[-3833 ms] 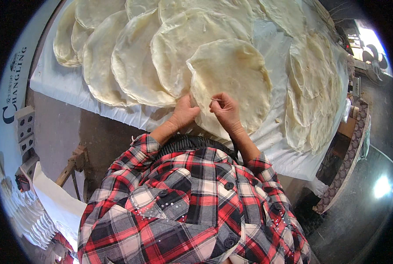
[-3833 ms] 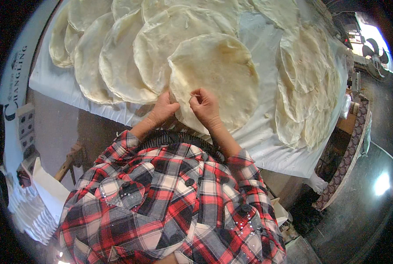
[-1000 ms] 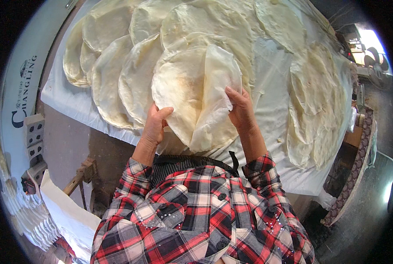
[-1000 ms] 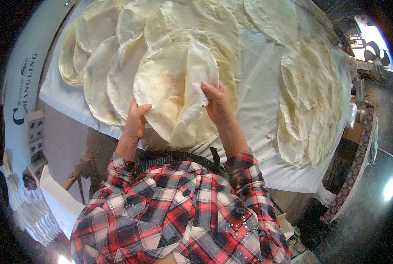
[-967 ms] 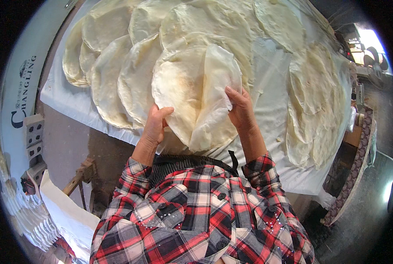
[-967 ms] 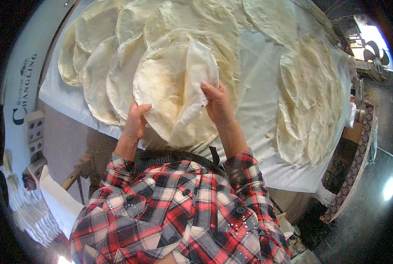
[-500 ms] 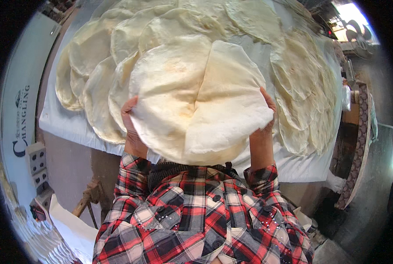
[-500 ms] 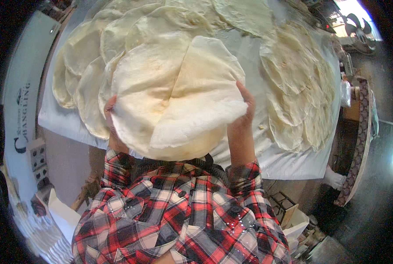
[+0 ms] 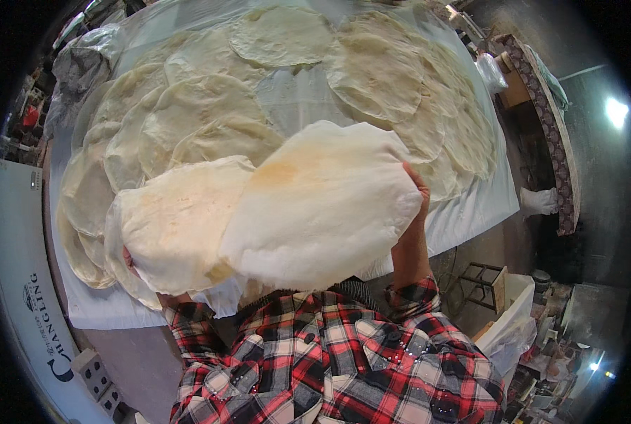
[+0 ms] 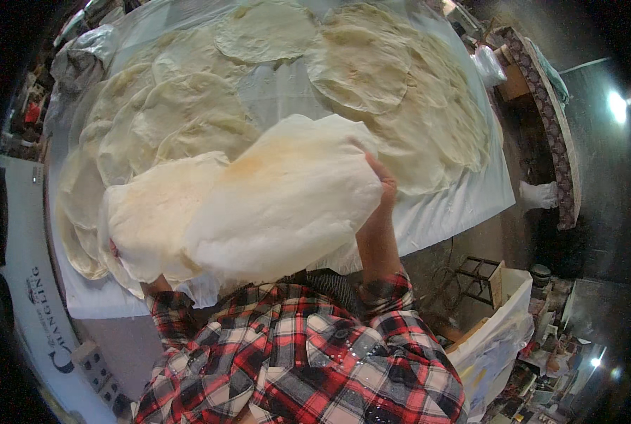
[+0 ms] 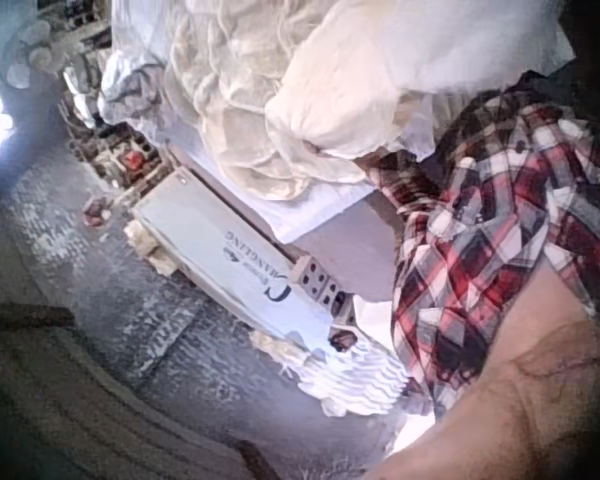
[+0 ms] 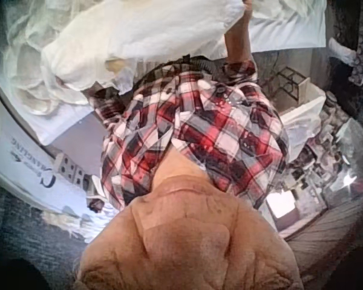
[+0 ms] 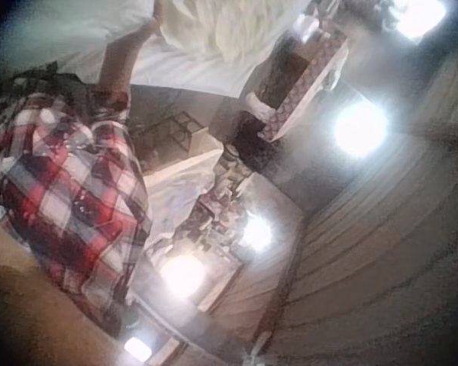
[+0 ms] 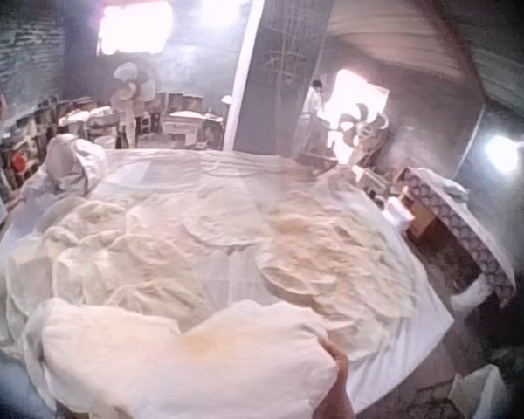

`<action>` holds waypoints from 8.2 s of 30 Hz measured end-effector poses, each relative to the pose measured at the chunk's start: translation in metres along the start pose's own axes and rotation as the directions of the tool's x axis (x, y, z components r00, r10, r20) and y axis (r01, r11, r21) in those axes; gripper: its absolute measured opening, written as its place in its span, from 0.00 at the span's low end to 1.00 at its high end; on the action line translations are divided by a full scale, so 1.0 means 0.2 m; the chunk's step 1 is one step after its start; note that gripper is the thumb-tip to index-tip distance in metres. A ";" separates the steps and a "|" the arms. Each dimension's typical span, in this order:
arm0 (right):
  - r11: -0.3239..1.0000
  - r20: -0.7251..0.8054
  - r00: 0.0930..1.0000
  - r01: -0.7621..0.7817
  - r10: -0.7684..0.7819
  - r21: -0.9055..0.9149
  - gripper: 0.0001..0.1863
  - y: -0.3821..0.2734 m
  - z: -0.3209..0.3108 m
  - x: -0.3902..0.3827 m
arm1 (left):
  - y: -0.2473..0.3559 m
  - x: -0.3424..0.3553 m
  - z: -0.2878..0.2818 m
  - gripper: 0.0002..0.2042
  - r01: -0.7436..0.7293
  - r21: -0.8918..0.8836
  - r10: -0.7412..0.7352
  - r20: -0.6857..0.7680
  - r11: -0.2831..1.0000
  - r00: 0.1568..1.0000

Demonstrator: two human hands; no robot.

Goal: The person repeatedly picks up thin, round dough sheets from a large pile on a table, unfolds them, and places them back down. The action is continuous and repetitive throughout the clip.

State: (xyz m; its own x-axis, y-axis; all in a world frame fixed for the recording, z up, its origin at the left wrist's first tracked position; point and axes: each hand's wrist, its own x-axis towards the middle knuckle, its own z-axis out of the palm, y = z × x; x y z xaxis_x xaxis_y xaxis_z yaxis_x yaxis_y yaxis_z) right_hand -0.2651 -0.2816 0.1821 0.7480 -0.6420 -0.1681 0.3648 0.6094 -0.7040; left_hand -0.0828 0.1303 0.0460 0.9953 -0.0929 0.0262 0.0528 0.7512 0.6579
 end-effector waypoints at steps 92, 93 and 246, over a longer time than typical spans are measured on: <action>0.446 0.475 0.672 0.234 0.568 -0.864 0.05 0.99 0.07 -0.13 | -0.30 -0.43 0.46 0.17 0.564 0.486 -0.523 -0.232 0.668 0.820; 0.488 0.441 0.669 0.133 0.598 -0.863 0.05 0.99 0.06 -0.13 | -0.30 -0.43 0.46 0.17 0.573 0.465 -0.526 -0.241 0.675 0.816; -0.584 0.799 0.505 0.772 0.326 -0.250 0.19 0.90 0.50 1.63 | -0.67 -0.26 0.76 0.23 -0.313 0.755 -0.419 0.602 0.576 0.680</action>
State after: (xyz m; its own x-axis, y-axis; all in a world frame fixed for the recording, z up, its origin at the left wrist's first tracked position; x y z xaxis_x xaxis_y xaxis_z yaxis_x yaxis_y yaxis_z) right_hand 0.0990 -0.3346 0.0696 0.9398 0.2459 0.2373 0.2258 -0.9681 0.1088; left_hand -0.1542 -0.0655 0.0712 0.6065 -0.7707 0.1952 -0.3423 -0.0315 0.9391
